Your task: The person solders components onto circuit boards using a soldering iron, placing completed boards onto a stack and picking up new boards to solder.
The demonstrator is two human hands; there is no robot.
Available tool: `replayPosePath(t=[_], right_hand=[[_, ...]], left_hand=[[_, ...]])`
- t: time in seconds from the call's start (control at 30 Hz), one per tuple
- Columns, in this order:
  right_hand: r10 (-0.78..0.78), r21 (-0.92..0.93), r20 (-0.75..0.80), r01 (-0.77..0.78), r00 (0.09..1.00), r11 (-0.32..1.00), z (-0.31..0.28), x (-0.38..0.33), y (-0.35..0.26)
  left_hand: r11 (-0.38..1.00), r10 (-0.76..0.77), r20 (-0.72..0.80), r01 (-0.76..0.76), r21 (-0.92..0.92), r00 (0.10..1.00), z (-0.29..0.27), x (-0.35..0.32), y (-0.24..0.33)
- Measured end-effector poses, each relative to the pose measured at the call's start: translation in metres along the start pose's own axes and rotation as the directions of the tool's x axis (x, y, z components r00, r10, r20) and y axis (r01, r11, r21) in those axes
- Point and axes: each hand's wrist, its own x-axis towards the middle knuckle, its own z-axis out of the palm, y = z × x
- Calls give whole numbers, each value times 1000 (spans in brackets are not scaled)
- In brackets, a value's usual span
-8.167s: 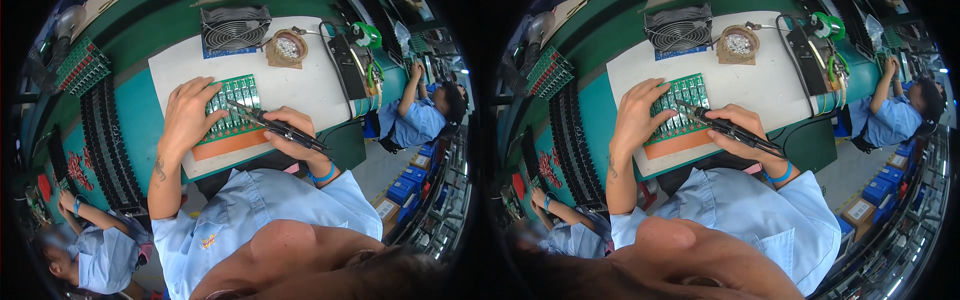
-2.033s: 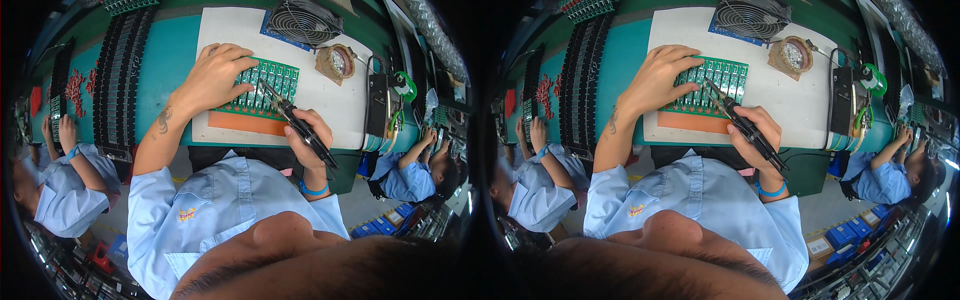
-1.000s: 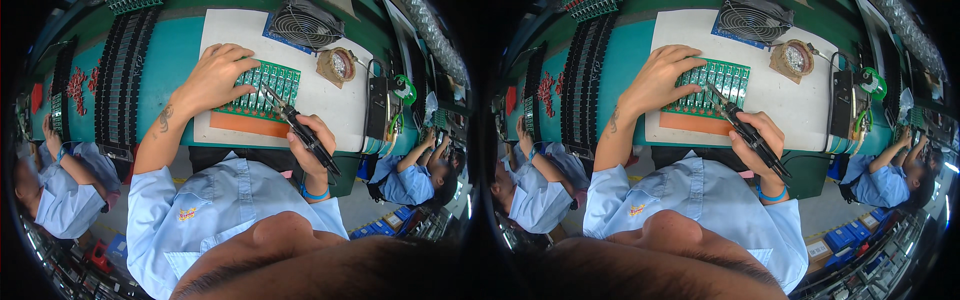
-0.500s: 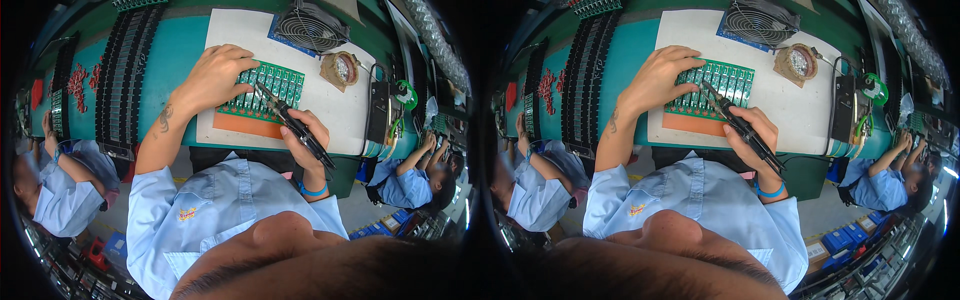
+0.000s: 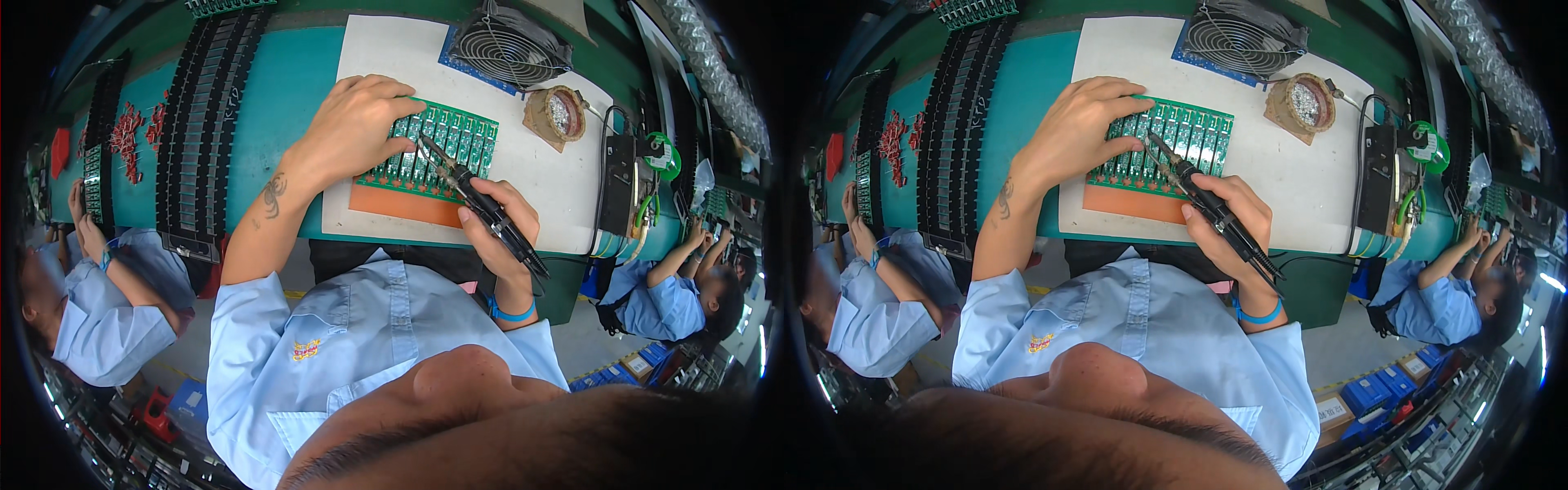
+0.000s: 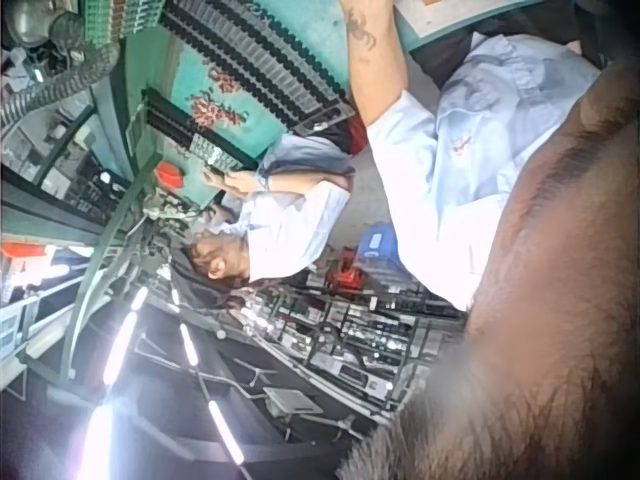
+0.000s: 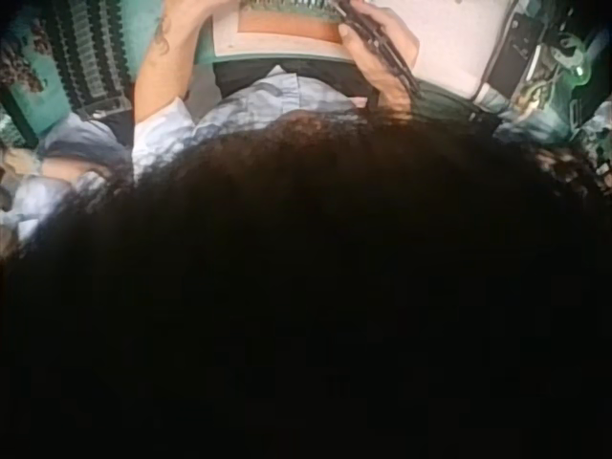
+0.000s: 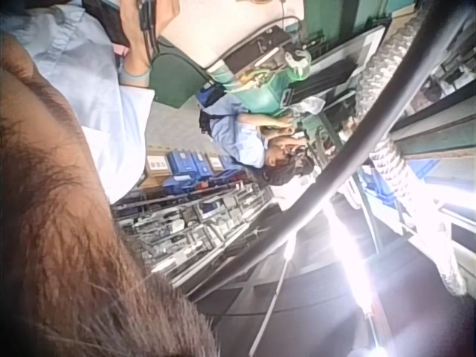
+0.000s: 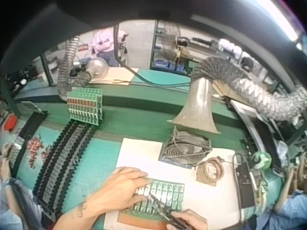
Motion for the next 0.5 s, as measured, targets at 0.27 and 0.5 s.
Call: replayPosePath(t=[0.27, 0.5], right_hand=[[-39, -1, -24, 39, 999, 999, -6, -2, -1], [-44, 6, -21, 44, 999, 999, -5, -2, -4]], left_hand=[[1000, -11, 4, 11, 7, 1000, -2, 1, 1], [1000, -9, 3, 9, 0, 1000, -1, 2, -2]])
